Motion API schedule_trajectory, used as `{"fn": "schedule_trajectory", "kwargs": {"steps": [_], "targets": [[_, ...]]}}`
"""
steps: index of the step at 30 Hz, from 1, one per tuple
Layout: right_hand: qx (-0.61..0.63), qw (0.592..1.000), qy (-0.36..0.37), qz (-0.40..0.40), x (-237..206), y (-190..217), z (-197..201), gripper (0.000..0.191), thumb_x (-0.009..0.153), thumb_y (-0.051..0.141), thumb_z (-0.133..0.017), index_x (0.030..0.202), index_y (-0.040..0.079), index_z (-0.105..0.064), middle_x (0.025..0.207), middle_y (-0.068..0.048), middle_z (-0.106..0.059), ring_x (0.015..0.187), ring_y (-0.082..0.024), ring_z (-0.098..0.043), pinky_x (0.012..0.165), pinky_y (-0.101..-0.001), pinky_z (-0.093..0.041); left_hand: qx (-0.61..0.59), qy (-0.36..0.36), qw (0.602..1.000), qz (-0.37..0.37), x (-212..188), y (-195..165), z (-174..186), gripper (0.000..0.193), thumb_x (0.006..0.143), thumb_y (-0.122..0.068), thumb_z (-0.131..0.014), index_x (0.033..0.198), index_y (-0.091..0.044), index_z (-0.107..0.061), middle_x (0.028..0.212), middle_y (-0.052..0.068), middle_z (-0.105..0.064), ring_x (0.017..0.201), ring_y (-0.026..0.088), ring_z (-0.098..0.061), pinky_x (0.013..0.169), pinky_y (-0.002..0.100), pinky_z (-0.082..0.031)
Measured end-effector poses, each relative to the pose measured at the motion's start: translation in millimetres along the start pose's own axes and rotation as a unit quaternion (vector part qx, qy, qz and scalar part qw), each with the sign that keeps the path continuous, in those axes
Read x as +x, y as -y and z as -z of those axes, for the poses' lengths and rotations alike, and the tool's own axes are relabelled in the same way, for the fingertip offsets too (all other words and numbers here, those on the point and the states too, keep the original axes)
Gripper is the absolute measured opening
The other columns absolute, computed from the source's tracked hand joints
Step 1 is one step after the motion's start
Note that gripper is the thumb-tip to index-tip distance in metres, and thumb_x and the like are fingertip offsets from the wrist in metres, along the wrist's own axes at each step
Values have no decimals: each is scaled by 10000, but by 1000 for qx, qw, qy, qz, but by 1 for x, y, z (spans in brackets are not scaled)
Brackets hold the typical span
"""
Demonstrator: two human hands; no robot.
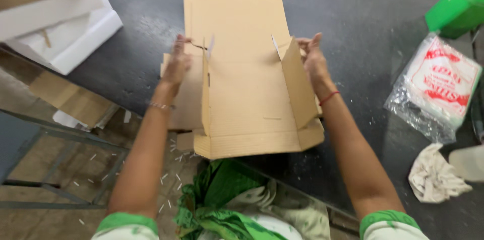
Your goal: The person folds flat cardboard sheets into rectangular boxes, inserts a white circular object wrapped in plastic into each box, and closes the flaps. The person repeats this process multiple times, stacking the finished boxes on the table.
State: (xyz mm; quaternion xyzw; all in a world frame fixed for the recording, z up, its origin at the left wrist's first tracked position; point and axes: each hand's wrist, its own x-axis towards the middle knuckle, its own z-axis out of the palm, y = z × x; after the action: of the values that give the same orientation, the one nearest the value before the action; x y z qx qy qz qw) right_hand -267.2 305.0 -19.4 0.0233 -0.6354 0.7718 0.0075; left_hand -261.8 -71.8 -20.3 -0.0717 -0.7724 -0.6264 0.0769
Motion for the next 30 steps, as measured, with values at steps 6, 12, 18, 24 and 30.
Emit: {"fn": "schedule_trajectory", "kwargs": {"steps": [6,12,18,24,30], "targets": [[-7,989,-72,128,-128,29,46,614,1099,624,-357,1178,55,-574,1153,-95,-635,1043,-222,-613,995,-407,-524,-101,-260,955,-103,-149,-15,12,386,1177,-364,-400,1305,-11,-491,1192,69,-562,1010,170,-567,950,338,-503],[-68,966,-168,183,-238,9,0,382,1162,456,-458,1155,83,-541,1081,-68,-617,999,-198,-600,973,-363,-527,92,-219,958,-160,-260,-45,-54,406,1130,-404,-453,1258,-19,-485,1228,147,-549,1161,250,-565,1051,367,-469],[-548,809,66,200,-270,2,-62,516,873,336,-747,1285,50,-628,1292,-120,-639,1213,-313,-608,1016,-435,-498,306,49,943,-124,-253,-66,-78,533,902,-251,-706,1368,-26,-579,1239,150,-653,1181,349,-609,982,439,-499],[-585,773,57,240,-268,25,-75,512,860,263,-749,1288,15,-612,1312,-146,-620,1258,-348,-577,1075,-477,-459,352,41,908,-224,-232,-73,-72,532,866,-151,-668,1376,-43,-561,1380,185,-590,1288,386,-557,1016,465,-488],[-599,735,112,297,-261,32,-93,474,866,152,-717,1304,-4,-624,1344,-165,-627,1293,-328,-573,1088,-461,-464,346,47,927,-137,-217,-80,-63,467,931,-82,-624,1396,-61,-578,1298,142,-672,1155,323,-663,925,428,-534]]}}
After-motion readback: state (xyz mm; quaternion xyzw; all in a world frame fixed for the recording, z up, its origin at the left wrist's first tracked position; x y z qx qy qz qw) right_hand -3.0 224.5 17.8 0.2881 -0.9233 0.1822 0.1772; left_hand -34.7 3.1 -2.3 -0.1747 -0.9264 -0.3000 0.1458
